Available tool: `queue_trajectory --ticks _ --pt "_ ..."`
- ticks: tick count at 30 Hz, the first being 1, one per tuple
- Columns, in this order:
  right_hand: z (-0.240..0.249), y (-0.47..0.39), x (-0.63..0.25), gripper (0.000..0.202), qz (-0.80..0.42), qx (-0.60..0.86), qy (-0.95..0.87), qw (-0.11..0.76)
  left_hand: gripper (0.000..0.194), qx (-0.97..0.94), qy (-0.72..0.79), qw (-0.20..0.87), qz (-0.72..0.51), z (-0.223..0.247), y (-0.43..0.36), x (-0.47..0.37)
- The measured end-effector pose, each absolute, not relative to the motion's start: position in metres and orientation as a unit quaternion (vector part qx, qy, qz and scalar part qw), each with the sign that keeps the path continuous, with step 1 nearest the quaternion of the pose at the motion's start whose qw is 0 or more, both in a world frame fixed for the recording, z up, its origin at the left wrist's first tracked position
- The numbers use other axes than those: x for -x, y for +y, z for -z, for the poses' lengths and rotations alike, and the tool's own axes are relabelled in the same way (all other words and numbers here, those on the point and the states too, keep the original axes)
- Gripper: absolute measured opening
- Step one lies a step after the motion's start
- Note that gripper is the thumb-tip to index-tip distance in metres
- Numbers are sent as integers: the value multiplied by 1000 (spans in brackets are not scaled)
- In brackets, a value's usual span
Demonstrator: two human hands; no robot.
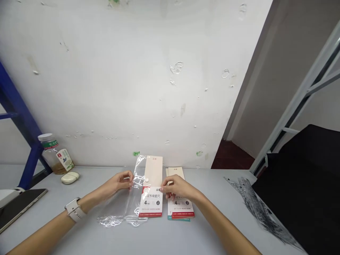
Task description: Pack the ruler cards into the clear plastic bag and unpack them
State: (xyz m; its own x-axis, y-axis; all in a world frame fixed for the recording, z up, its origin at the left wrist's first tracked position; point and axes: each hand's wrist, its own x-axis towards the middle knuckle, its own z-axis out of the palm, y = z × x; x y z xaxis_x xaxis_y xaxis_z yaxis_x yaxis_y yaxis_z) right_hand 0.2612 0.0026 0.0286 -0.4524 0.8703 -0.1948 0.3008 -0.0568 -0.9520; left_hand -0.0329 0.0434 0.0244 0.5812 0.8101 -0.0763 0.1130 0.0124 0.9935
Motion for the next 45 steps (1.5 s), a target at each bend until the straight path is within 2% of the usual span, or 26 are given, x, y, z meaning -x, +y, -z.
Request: queue_trajectory --ticks 7,10,19,24,27,30,34,39,45 --pt "-50 10 -298 32 -559 477 -640 222 21 -689 409 558 -219 -52 51 54" --pt "-60 9 -313 29 -560 484 -643 199 23 -689 416 566 -178 -63 54 65" --pt "-88 1 -346 29 -586 441 -640 229 25 -707 461 528 -93 -60 64 85" --pt "-80 3 -353 28 -560 494 -648 151 29 -732 516 440 -75 -52 68 85" --pt "-64 8 -350 23 -524 558 -638 78 30 -728 534 422 -75 -54 65 81" --pt "-49 13 -349 29 -490 620 -612 28 32 -720 555 411 -72 -60 59 80" --pt "-38 17 -351 26 -468 652 -595 47 39 -706 579 404 -65 -67 54 80" --pt "-31 19 -334 22 -469 654 -588 86 45 -688 562 451 -85 -67 50 77" --pt "-23 19 -310 13 -482 635 -590 126 39 -672 505 527 -122 -65 41 60"
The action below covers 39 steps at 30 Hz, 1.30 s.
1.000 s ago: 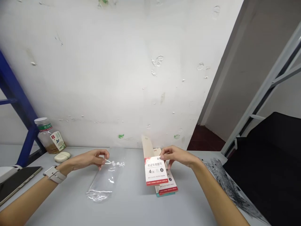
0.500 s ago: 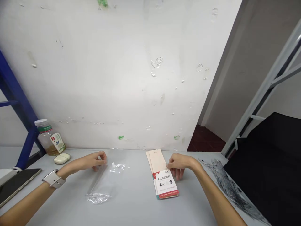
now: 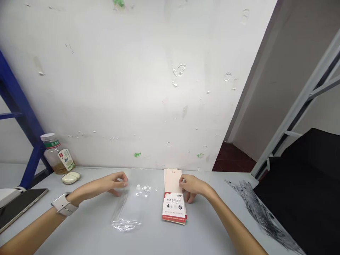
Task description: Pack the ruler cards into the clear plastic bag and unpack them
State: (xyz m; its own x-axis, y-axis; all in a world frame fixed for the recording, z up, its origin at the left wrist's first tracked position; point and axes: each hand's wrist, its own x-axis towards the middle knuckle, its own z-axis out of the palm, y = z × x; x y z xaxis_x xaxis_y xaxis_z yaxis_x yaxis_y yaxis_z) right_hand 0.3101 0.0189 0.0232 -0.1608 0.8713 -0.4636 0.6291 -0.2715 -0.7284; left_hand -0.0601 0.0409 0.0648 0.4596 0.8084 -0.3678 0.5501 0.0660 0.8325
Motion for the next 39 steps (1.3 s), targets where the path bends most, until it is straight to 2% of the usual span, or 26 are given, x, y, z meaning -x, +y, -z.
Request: queue_trajectory --ticks 4,7,14,20,26,39 --pt "-21 19 -306 12 -461 637 -600 150 40 -659 480 560 -146 -56 37 49" --pt "-24 17 -302 11 -452 630 -607 174 45 -676 485 539 -129 -44 38 45" --pt "-30 13 -295 13 -459 626 -597 204 45 -814 454 325 -162 -16 30 33" --pt "-35 12 -298 19 -453 639 -576 233 34 -859 450 208 -127 -10 30 34" --pt "-29 17 -304 25 -463 648 -550 252 33 -857 449 212 -135 -9 36 39" --pt "-35 10 -290 23 -537 556 -574 270 27 -864 444 187 -146 -5 27 29"
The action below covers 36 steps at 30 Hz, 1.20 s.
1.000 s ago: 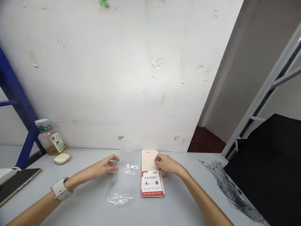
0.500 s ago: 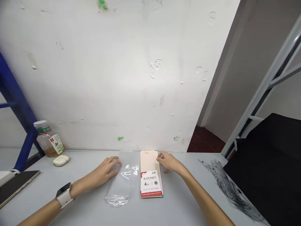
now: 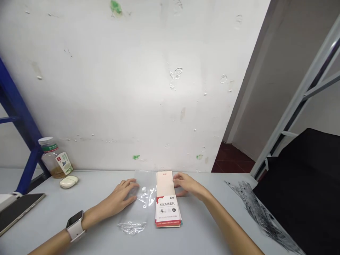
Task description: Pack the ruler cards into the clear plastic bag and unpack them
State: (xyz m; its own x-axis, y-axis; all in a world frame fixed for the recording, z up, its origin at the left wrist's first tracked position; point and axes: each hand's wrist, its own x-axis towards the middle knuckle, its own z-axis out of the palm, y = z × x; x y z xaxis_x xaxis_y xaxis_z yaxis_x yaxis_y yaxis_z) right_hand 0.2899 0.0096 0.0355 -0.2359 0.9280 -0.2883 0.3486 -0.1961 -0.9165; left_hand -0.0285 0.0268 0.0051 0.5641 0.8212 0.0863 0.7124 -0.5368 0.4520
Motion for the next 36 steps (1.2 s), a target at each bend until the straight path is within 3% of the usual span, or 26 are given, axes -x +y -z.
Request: queue_trajectory --ticks 5,8,11,13,20,29,36 --pt "-36 6 -288 31 -476 598 -597 244 37 -857 459 186 -146 -5 26 26" --pt "-39 -8 -281 58 -416 616 -632 220 44 -853 460 180 -168 -1 22 23" --pt "-38 -26 -268 93 -368 559 -738 89 47 -864 435 178 -179 3 14 18" --pt "-35 -35 -261 102 -355 534 -766 42 47 -875 413 170 -184 4 9 15" --pt "-28 -37 -264 85 -365 499 -783 65 54 -890 391 168 -162 -3 -2 16" --pt "-13 -48 -260 66 -305 451 -827 139 86 -902 387 160 -105 5 -21 2" --pt "-3 -52 -260 61 -284 451 -826 183 70 -898 402 121 -134 18 -24 2"
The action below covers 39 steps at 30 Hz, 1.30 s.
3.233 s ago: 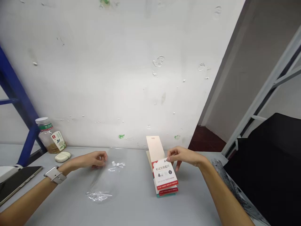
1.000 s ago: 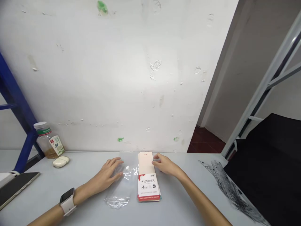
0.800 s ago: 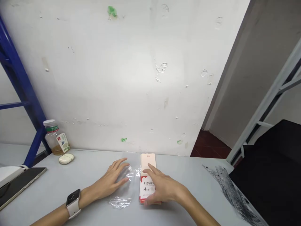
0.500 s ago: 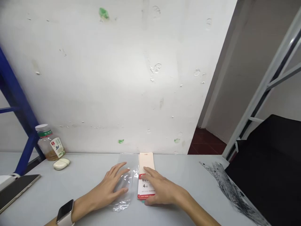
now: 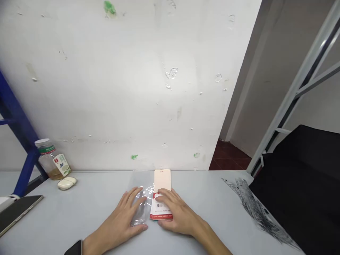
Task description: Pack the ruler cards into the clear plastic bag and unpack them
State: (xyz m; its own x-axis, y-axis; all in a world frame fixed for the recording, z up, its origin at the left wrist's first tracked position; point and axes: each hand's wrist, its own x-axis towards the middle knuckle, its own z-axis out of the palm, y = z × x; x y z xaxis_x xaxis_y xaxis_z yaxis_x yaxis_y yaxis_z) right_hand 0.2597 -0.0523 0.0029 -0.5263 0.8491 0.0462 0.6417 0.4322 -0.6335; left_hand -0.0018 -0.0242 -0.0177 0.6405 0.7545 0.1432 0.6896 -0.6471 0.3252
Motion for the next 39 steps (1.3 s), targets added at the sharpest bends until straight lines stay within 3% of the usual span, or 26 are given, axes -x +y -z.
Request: queue_trajectory --ticks 5,12,15,19,28,39 --pt "5 -51 -262 66 -275 459 -824 188 58 -896 408 65 -165 23 -30 -1" --pt "7 -50 -261 79 -246 482 -823 176 68 -888 435 18 -148 18 -26 5" --pt "7 -47 -264 75 -227 524 -800 185 69 -862 490 5 -133 16 -16 14" --pt "11 -41 -272 74 -215 579 -770 160 78 -831 549 13 -88 18 -3 27" --pt "8 -42 -265 77 -206 566 -795 75 74 -849 522 23 -73 30 4 37" --pt "7 -42 -264 77 -208 571 -792 64 71 -869 490 22 -68 22 10 36"
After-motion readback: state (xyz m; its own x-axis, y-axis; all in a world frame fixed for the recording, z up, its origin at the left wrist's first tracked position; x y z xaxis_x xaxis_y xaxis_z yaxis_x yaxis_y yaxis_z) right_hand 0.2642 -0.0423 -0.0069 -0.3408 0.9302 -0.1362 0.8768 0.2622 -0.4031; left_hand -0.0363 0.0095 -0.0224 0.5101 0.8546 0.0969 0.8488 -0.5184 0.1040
